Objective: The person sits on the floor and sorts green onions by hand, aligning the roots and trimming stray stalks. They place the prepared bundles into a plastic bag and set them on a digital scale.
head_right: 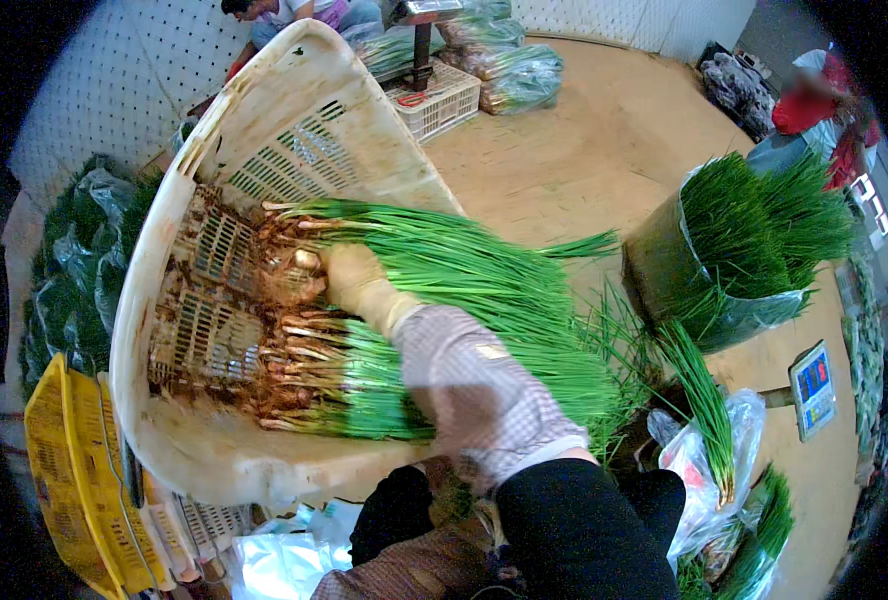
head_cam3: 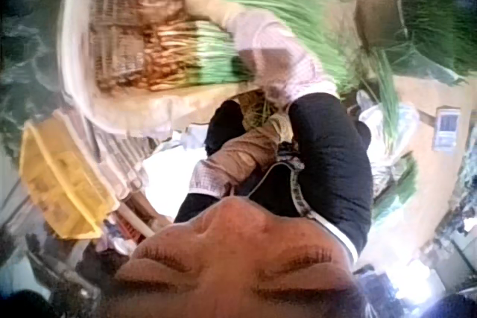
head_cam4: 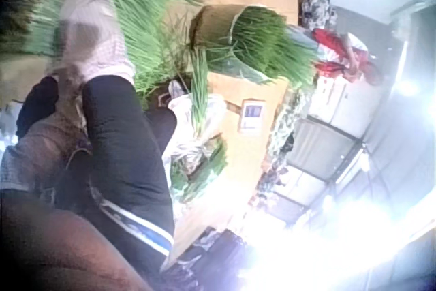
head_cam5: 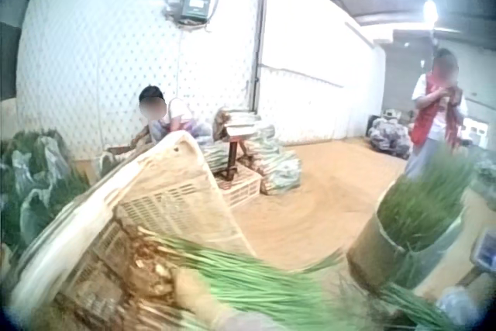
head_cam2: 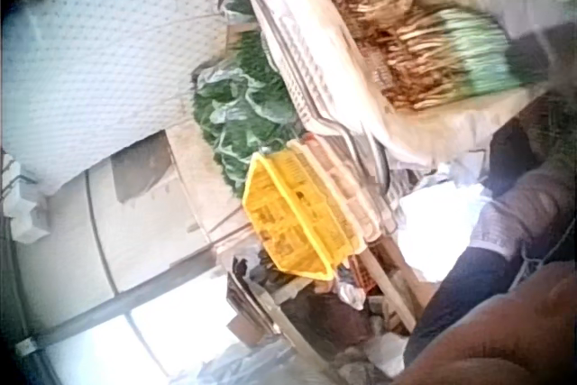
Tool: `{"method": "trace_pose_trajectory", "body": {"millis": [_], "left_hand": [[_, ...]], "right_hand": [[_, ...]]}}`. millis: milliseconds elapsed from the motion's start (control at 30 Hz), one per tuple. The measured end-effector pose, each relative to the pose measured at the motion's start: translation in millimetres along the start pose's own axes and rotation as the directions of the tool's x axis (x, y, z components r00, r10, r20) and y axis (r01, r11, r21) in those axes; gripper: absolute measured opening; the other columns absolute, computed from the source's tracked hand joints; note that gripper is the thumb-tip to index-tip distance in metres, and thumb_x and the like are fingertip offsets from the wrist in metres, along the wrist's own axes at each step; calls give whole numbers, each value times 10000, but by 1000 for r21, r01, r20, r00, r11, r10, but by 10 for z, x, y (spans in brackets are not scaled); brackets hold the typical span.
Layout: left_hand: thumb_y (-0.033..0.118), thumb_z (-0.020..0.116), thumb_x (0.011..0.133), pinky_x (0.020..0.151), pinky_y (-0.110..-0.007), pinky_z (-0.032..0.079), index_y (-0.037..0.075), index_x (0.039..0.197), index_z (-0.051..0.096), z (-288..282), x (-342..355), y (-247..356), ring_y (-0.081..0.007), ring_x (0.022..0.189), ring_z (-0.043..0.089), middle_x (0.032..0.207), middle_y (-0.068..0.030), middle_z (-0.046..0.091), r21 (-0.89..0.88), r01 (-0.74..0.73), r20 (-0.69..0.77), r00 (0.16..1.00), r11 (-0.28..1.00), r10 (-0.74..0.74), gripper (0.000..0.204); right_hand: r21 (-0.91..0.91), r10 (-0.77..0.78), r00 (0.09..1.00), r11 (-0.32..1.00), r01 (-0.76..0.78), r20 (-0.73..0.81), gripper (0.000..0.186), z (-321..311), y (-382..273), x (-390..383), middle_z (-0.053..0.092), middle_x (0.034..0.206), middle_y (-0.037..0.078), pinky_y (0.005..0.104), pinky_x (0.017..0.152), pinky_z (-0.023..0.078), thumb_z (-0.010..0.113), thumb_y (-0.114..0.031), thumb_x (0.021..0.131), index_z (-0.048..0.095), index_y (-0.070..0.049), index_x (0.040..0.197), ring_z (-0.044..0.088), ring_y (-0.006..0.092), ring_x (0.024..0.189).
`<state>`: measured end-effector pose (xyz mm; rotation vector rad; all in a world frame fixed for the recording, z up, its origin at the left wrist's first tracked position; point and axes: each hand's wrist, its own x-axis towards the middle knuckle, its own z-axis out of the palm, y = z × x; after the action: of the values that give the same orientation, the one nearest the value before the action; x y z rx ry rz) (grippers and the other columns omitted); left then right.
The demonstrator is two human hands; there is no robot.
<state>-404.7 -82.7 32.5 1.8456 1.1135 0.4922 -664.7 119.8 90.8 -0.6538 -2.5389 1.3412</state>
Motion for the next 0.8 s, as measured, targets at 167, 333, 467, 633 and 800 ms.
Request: {"method": "trace_pose_trajectory", "body": {"millis": [167, 333, 467, 633, 800], "left_hand": [[268, 568, 802, 605, -464, 490, 32, 893, 583, -97, -40, 141, -342, 682, 618, 759, -154, 624, 90, 27, -29, 999, 996, -24, 253], [295, 544, 828, 698, -455, 508, -4, 939, 584, -481, 15, 423, -359, 820, 635, 889, -182, 643, 126, 186, 55, 979, 974, -194, 321], [602, 524, 845, 996, -428, 399, 7, 1336, 414, -509, 93, 343, -331, 1212, 476, 1306, -243, 474, -537, -37, 4, 999, 842, 47, 780], [680, 512, 802, 1055, -444, 347, 45, 1414, 328, -936, -105, 511, -316, 1239, 465, 1374, -220, 430, -921, -270, -136, 898, 280, 419, 901], [645, 452, 863, 1013, -360, 428, 35, 1425, 262, -1001, -377, 520, -281, 1214, 489, 1401, -174, 389, -952, -295, -295, 956, -83, -14, 851]], "right_hand": [[768, -63, 992, 628, 122, -106, 400, -748, -356, -727, 610, 966, 78, 303, 589, 486, 543, -329, 931, 516, -16, 1178, 601, 179, 729], [427, -217, 878, 808, 407, -427, 496, -1676, -742, -1799, 603, 1046, 89, 289, 754, 505, 622, -130, 877, 405, -7, 1306, 596, 161, 884], [-26, -329, 662, 905, 424, -673, 456, -2282, -871, -2128, 599, 1079, 68, 294, 834, 499, 679, -1, 807, 474, 4, 1214, 585, 160, 966], [162, -461, 603, 692, 704, -651, 317, -2418, -1669, -2419, 621, 989, 52, 301, 758, 522, 672, -93, 836, 542, -15, 1115, 613, 146, 859], [-347, -883, 454, 466, 814, -121, 477, -1584, -1818, -2573, 581, 1146, 81, 402, 951, 440, 689, -188, 762, 540, -87, 1203, 518, 241, 1158]]}}
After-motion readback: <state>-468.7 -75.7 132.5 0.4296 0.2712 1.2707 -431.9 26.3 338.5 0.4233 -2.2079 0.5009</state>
